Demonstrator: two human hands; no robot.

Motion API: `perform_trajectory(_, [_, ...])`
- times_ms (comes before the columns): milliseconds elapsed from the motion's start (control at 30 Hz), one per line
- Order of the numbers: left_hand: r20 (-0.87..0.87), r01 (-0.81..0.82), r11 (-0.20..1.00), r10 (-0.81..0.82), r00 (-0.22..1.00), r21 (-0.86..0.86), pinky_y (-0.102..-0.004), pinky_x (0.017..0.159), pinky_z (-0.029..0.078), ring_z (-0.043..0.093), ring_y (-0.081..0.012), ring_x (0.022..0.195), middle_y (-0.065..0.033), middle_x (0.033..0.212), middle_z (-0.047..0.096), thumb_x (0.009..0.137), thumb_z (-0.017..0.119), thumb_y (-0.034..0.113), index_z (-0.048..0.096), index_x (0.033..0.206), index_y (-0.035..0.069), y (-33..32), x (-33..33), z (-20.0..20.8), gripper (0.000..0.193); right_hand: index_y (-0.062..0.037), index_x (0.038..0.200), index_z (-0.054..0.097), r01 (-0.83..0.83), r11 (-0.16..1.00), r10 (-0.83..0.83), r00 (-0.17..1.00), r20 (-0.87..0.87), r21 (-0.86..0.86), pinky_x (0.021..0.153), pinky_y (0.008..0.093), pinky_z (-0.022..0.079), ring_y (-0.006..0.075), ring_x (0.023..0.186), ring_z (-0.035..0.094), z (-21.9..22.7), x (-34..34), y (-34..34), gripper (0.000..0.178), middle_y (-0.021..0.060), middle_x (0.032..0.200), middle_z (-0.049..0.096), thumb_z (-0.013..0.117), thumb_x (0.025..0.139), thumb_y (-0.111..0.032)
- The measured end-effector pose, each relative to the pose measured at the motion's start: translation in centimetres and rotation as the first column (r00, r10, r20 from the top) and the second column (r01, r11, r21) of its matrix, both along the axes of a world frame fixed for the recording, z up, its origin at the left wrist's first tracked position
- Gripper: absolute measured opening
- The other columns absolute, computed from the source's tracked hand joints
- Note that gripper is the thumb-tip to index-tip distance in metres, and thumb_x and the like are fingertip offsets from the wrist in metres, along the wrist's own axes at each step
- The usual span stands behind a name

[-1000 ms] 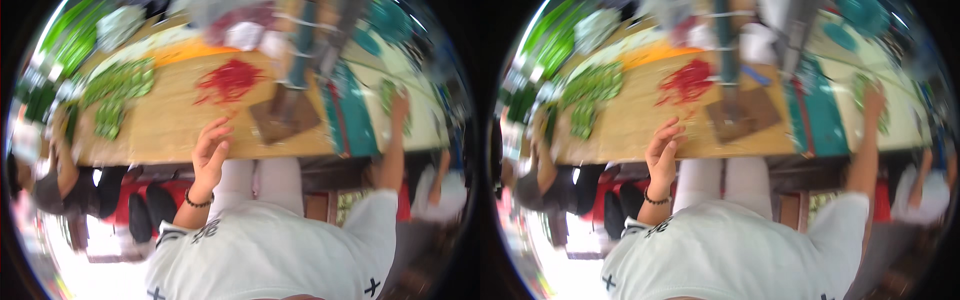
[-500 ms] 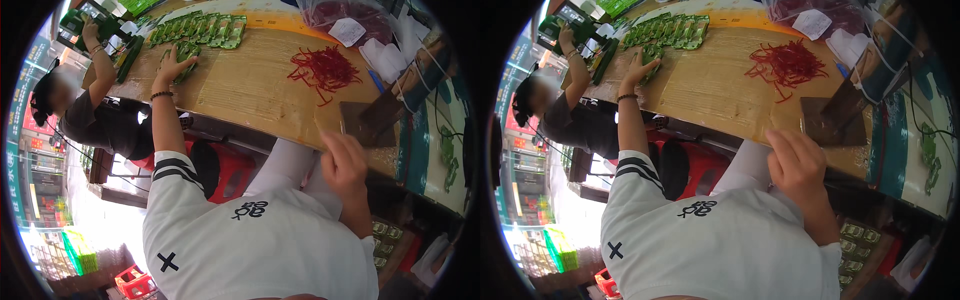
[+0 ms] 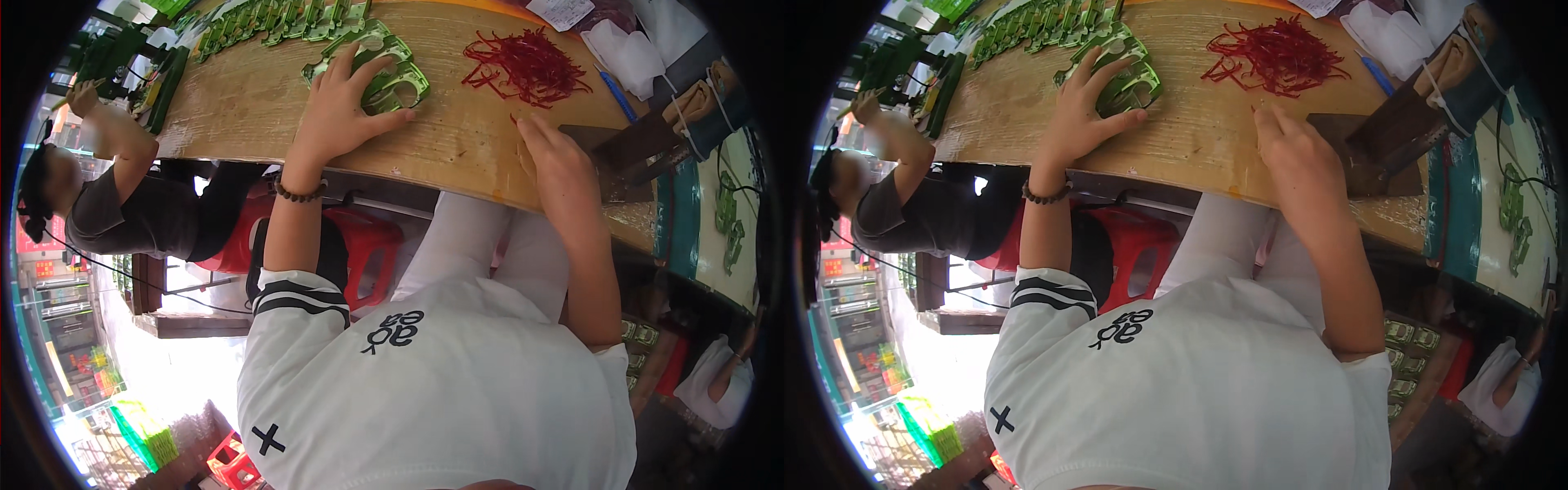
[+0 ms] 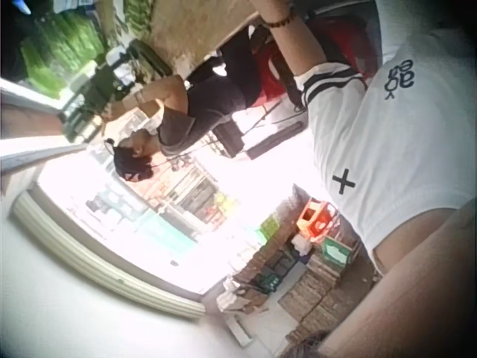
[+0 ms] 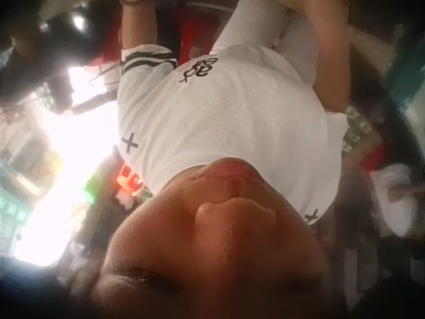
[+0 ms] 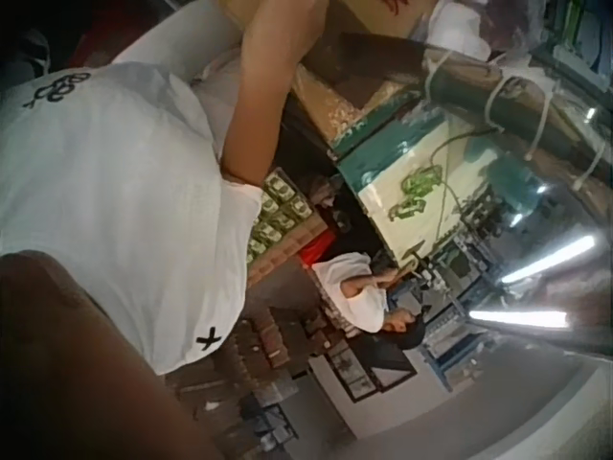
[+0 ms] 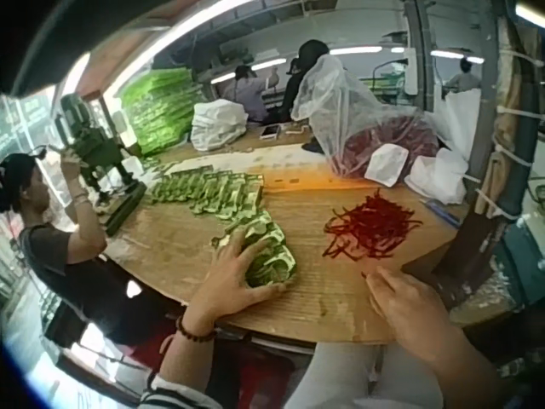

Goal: The person repeatedly picks up green plastic toy car bodies from a table, inserts a small red plastic piece into the interior, and places the assembled unit back on the table. The person handles the parts one at a time in a repetitive cycle.

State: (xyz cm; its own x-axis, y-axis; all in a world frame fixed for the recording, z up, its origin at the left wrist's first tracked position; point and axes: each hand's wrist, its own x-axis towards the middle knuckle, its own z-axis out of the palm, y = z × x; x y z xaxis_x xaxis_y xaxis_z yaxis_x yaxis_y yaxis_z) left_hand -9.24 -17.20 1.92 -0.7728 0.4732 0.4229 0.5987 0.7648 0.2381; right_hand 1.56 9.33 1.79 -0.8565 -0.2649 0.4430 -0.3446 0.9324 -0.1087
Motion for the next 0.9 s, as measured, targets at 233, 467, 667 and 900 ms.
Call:
perform_trajectory(233, [-0.276, -0.104, 0.994, 0.094, 0.957, -0.019, -0.0449, 0.095, 0.030, 0.041, -0.0343, 0.113, -0.0160, 0.121, 0.048, 0.062, 0.074, 0.043, 0.060, 0.107, 0.005, 1.7, 3.4, -0.1, 0.060, 0.0009, 0.100, 0.057, 0.049, 0.997, -0.054, 0.994, 0.092, 0.057, 0.069, 0.0358, 0.047, 0.0251, 0.083, 0.057, 0.9, 0.7, 0.3, 0.027, 0.0115, 0.077, 0.059, 0.053, 0.073, -0.002])
perform_trajectory(467, [-0.104, -0.044, 0.982, 0.064, 0.992, 0.184, -0.0355, 0.075, 0.046, 0.057, -0.0265, 0.086, -0.0119, 0.101, 0.056, 0.059, 0.079, 0.031, 0.056, 0.110, 0.005, 1.7, 6.8, -0.2, 0.061, -0.0017, 0.076, 0.053, 0.004, 0.996, -0.007, 0.999, 0.038, 0.086, 0.064, 0.0368, 0.046, 0.0253, 0.074, 0.054, 1.3, 0.8, 0.5, 0.007, 0.0109, 0.069, 0.054, 0.052, 0.069, -0.003])
perform_trajectory(667, [0.033, 0.102, 0.733, -0.167, 0.985, 0.672, -0.0303, 0.072, 0.050, 0.061, -0.0201, 0.084, -0.0147, 0.098, 0.057, 0.061, 0.080, 0.025, 0.052, 0.111, -0.003, 2.4, 9.5, -1.1, 0.063, -0.0013, 0.082, 0.056, -0.077, 0.990, 0.066, 0.994, 0.092, 0.119, 0.064, 0.0361, 0.046, 0.0248, 0.074, 0.055, 2.1, 1.9, 0.7, 0.013, 0.0107, 0.071, 0.053, 0.051, 0.070, -0.004])
perform_trajectory(900, [0.317, -0.203, 0.248, -0.634, 0.705, 0.947, -0.0291, 0.085, 0.041, 0.053, -0.0151, 0.095, -0.0081, 0.101, 0.055, 0.068, 0.077, 0.022, 0.046, 0.118, -0.005, 5.2, 11.9, -1.2, 0.066, -0.0008, 0.091, 0.062, -0.184, 0.980, 0.181, 0.983, -0.038, -0.082, 0.063, 0.0323, 0.048, 0.0241, 0.074, 0.058, 1.8, 2.6, 1.4, 0.025, 0.0099, 0.077, 0.057, 0.056, 0.066, -0.002])
